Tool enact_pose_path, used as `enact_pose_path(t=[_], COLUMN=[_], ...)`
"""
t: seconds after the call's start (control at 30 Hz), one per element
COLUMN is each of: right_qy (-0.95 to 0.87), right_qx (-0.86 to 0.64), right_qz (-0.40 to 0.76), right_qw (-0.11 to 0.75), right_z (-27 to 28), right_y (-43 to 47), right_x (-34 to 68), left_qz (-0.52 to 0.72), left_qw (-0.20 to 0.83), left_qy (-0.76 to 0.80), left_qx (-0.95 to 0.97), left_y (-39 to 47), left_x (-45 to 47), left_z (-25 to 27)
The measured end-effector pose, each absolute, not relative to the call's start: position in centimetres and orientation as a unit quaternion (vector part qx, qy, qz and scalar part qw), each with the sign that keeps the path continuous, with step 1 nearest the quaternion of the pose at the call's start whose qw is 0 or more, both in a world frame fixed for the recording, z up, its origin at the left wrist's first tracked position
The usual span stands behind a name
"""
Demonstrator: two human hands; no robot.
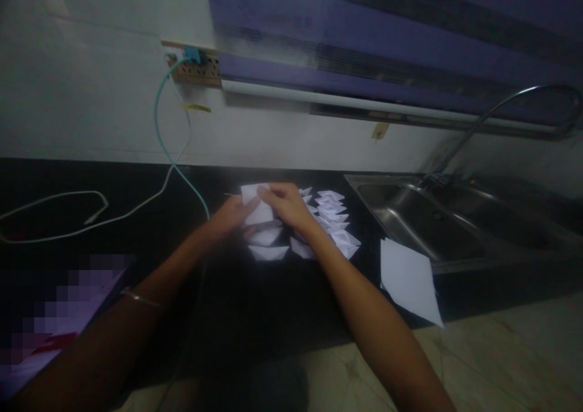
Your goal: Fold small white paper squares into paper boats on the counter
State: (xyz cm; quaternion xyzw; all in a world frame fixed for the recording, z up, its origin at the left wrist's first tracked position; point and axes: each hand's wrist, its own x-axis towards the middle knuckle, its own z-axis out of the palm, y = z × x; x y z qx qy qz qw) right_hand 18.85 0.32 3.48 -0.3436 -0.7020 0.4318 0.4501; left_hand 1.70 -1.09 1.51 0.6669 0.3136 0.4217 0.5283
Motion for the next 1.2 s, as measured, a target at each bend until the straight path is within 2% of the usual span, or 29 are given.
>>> enact_pose_path(t=[0.47, 0.7, 0.93, 1.2], right_qy=[-0.718, -0.71, -0.754, -0.717], right_qx=[-0.329, -0.35, -0.376, -0.345], right_qz=[0.443, 0.407, 0.264, 0.372], right_qw=[0.424, 0.456, 0.469, 0.479], right_z=[4.4, 4.2, 4.1, 4.2], right_y=[0.2, 0.5, 0.8, 0.3], right_x=[19.8, 19.9, 19.8, 19.4], left_qz=[0.464, 0.551, 0.553, 0.569], left_qw=[0.517, 0.393, 0.378, 0.4], left_qy=[0.311, 0.347, 0.391, 0.365], left_qx=[0.648, 0.649, 0.631, 0.619], left_y=[-2.1, -0.6, -0.4, -0.7], left_x=[1.9, 1.3, 0.7, 1.5], left_z=[2.7, 2.4, 2.3, 2.4])
